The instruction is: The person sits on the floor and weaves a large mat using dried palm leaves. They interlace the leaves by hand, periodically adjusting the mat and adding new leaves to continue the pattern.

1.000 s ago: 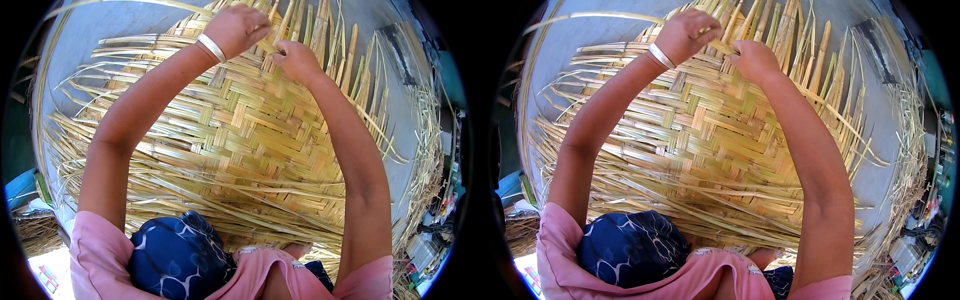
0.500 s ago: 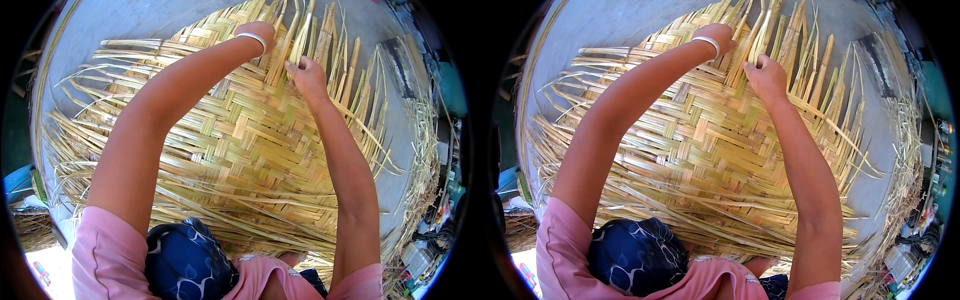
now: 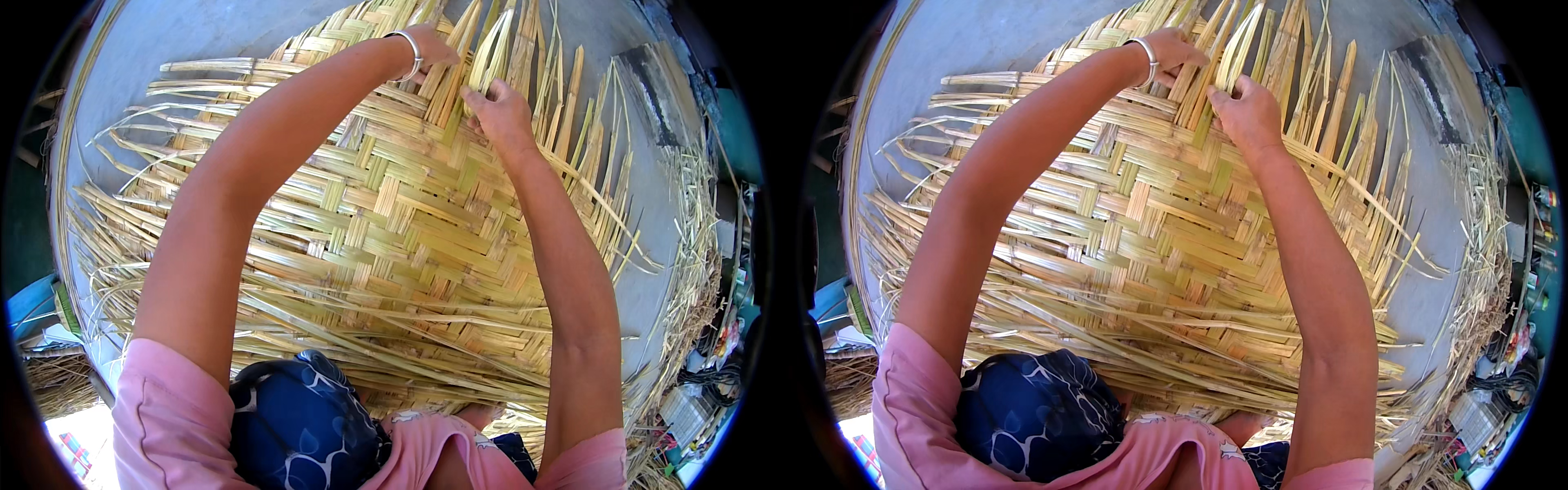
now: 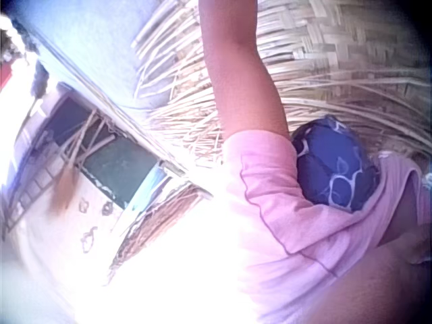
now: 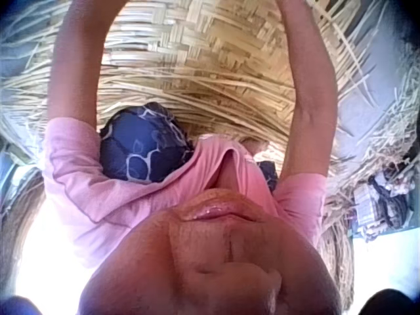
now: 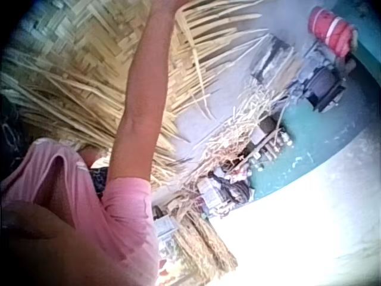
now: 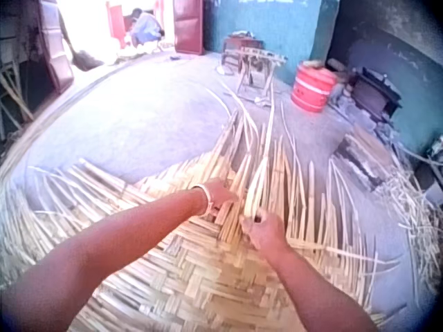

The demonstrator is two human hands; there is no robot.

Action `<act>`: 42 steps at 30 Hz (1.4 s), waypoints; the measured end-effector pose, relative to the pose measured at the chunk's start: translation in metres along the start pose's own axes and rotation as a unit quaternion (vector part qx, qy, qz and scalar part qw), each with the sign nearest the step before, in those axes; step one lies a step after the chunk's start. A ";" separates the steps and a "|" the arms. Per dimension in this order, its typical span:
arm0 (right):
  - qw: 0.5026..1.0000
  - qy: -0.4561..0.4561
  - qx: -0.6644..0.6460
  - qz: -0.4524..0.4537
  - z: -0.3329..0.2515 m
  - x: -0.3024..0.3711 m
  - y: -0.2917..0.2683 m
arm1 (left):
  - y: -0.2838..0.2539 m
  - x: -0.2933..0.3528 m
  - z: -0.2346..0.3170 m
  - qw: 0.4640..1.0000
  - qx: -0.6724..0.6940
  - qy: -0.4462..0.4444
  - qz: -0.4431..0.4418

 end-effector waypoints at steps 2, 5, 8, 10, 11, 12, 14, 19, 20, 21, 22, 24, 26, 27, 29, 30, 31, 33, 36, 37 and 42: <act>1.000 -0.004 -0.016 -0.005 -0.001 0.002 0.000 | 0.001 0.006 -0.012 0.999 -0.030 -0.023 0.004; 1.000 0.004 -0.030 -0.005 0.004 -0.003 -0.001 | 0.000 0.002 -0.023 0.999 -0.023 -0.012 -0.041; 1.000 -0.003 -0.028 -0.013 0.005 -0.007 0.000 | 0.008 0.012 -0.024 0.999 -0.032 0.022 -0.014; 0.999 0.020 -0.033 -0.016 0.008 -0.012 0.000 | 0.011 0.017 -0.029 0.998 -0.008 0.063 0.026; 0.999 0.032 -0.036 -0.017 0.010 -0.013 0.000 | 0.013 0.020 -0.031 0.996 0.024 0.084 0.019; 0.998 0.040 -0.044 -0.018 0.009 -0.013 0.001 | 0.013 0.023 -0.035 0.993 0.054 0.104 0.016; 0.996 0.057 -0.059 -0.018 0.007 -0.013 0.004 | 0.013 0.013 -0.046 0.987 0.106 0.121 0.011; 0.995 0.058 -0.078 -0.015 0.010 -0.014 0.011 | 0.009 0.011 -0.049 0.975 0.181 0.122 -0.039; 0.994 0.061 -0.086 -0.010 0.013 -0.015 0.010 | 0.011 0.017 -0.045 0.970 0.197 0.131 -0.059; 0.994 0.060 -0.086 -0.007 0.016 -0.016 0.012 | 0.012 0.021 -0.044 0.972 0.185 0.139 -0.051; 0.995 0.059 -0.086 -0.004 0.019 -0.017 0.013 | 0.013 0.025 -0.042 0.973 0.172 0.148 -0.043; 0.995 0.053 -0.085 -0.001 0.020 -0.018 0.016 | 0.013 0.027 -0.042 0.972 0.163 0.164 -0.035; 0.996 0.043 -0.083 -0.003 0.017 -0.013 0.019 | 0.014 0.026 -0.047 0.968 0.170 0.181 -0.034; 0.996 0.037 -0.086 -0.008 0.017 -0.011 0.019 | 0.012 0.025 -0.047 0.966 0.181 0.177 -0.047; 0.995 0.025 -0.093 -0.018 0.016 -0.010 0.019 | 0.009 0.023 -0.046 0.962 0.201 0.171 -0.074; 0.993 0.019 -0.119 -0.018 0.019 -0.011 0.018 | 0.009 0.023 -0.042 0.960 0.203 0.170 -0.088; 0.989 0.013 -0.144 -0.019 0.026 -0.013 0.019 | 0.008 0.024 -0.040 0.959 0.204 0.170 -0.103; 0.985 0.007 -0.170 -0.024 0.034 -0.016 0.022 | 0.007 0.027 -0.038 0.948 0.238 0.165 -0.131; 0.987 0.006 -0.155 -0.042 0.038 -0.019 0.024 | 0.005 0.030 -0.037 0.918 0.322 0.164 -0.162; 0.987 0.001 -0.156 -0.040 0.038 -0.019 0.024 | 0.006 0.031 -0.036 0.915 0.325 0.170 -0.166; 0.988 -0.015 -0.155 -0.014 0.036 -0.013 0.028 | 0.009 0.032 -0.033 0.903 0.344 0.186 -0.175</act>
Point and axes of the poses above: each hand's wrist, its own x-axis away from the middle knuckle, its own y-axis out of the palm, z = x × y, the point moved 1 cm from there along -x, towards the middle knuckle, and after that the axes turned 6 degrees about -z, right-handed, at the moved point
